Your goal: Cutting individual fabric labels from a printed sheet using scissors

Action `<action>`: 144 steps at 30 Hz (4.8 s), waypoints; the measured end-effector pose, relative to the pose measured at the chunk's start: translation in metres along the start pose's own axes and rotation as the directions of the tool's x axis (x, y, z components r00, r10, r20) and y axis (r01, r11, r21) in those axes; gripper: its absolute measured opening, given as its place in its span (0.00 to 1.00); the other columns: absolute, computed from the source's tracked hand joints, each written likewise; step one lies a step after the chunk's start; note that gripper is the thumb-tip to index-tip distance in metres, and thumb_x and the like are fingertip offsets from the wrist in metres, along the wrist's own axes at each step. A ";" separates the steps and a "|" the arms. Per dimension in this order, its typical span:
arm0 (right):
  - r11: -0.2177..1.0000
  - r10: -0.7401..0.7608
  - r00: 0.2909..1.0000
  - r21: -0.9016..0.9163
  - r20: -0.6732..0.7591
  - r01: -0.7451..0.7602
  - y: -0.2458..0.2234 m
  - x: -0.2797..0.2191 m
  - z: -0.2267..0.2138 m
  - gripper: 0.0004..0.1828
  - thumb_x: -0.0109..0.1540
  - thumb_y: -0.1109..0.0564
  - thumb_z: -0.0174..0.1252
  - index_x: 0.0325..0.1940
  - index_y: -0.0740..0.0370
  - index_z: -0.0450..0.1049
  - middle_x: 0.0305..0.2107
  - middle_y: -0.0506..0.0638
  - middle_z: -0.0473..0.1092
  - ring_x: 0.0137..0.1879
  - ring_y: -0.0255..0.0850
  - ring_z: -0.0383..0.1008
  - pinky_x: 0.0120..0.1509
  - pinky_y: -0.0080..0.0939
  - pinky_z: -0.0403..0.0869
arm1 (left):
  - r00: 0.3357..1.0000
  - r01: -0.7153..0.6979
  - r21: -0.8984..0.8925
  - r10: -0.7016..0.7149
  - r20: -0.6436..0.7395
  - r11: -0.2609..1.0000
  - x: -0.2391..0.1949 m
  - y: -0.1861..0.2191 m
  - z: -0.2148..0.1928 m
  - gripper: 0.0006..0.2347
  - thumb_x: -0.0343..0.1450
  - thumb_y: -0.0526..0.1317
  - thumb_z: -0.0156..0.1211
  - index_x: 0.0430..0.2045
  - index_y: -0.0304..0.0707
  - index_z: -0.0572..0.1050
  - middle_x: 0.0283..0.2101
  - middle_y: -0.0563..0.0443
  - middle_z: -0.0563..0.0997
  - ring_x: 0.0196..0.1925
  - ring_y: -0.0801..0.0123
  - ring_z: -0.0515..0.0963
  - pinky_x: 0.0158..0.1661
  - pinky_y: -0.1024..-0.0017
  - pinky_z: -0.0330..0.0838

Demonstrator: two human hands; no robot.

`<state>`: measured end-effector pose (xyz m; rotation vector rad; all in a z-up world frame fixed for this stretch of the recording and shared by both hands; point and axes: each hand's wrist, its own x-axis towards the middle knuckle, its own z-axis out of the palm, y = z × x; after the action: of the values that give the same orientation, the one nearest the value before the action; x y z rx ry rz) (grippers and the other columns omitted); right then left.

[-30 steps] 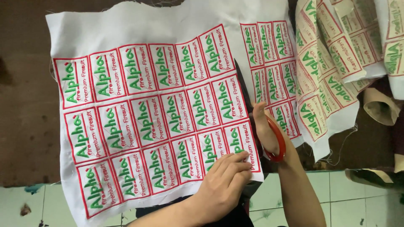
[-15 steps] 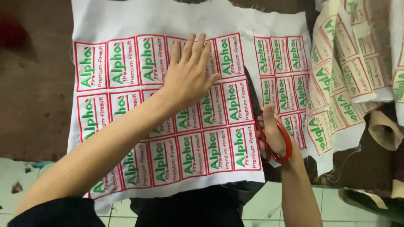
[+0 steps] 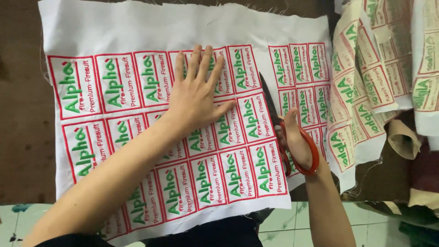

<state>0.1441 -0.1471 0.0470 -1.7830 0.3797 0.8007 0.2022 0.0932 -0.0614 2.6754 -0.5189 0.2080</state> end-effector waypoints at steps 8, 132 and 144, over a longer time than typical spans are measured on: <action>0.992 -0.123 0.984 -0.016 0.130 0.126 0.023 0.004 -0.013 0.48 0.60 0.16 0.29 0.33 0.60 0.75 0.15 0.46 0.73 0.15 0.34 0.71 0.14 0.31 0.65 | 1.000 0.008 0.038 -0.008 -0.002 0.999 -0.001 0.000 0.002 0.45 0.70 0.74 0.42 0.75 0.37 0.53 0.77 0.33 0.50 0.79 0.42 0.43 0.71 0.37 0.35; 0.982 -0.043 0.987 -0.191 -0.157 0.012 -0.064 0.079 0.007 0.64 0.50 0.08 0.20 0.53 0.64 0.70 0.18 0.48 0.59 0.15 0.38 0.64 0.18 0.33 0.67 | 1.000 0.013 0.001 -0.013 0.018 1.000 -0.003 0.004 -0.009 0.42 0.70 0.71 0.46 0.72 0.35 0.59 0.74 0.28 0.56 0.79 0.39 0.46 0.71 0.36 0.30; 0.989 -0.023 0.986 -0.150 -0.166 -0.003 -0.075 0.093 0.008 0.69 0.47 0.06 0.22 0.61 0.65 0.68 0.19 0.49 0.58 0.16 0.39 0.62 0.17 0.34 0.65 | 0.999 0.020 0.008 -0.020 0.048 1.000 -0.002 0.005 -0.013 0.42 0.70 0.71 0.46 0.72 0.36 0.58 0.75 0.29 0.56 0.79 0.40 0.46 0.71 0.36 0.30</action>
<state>0.2546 -0.1012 0.0354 -1.9991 0.4298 0.6887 0.1970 0.0952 -0.0481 2.6975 -0.5069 0.1404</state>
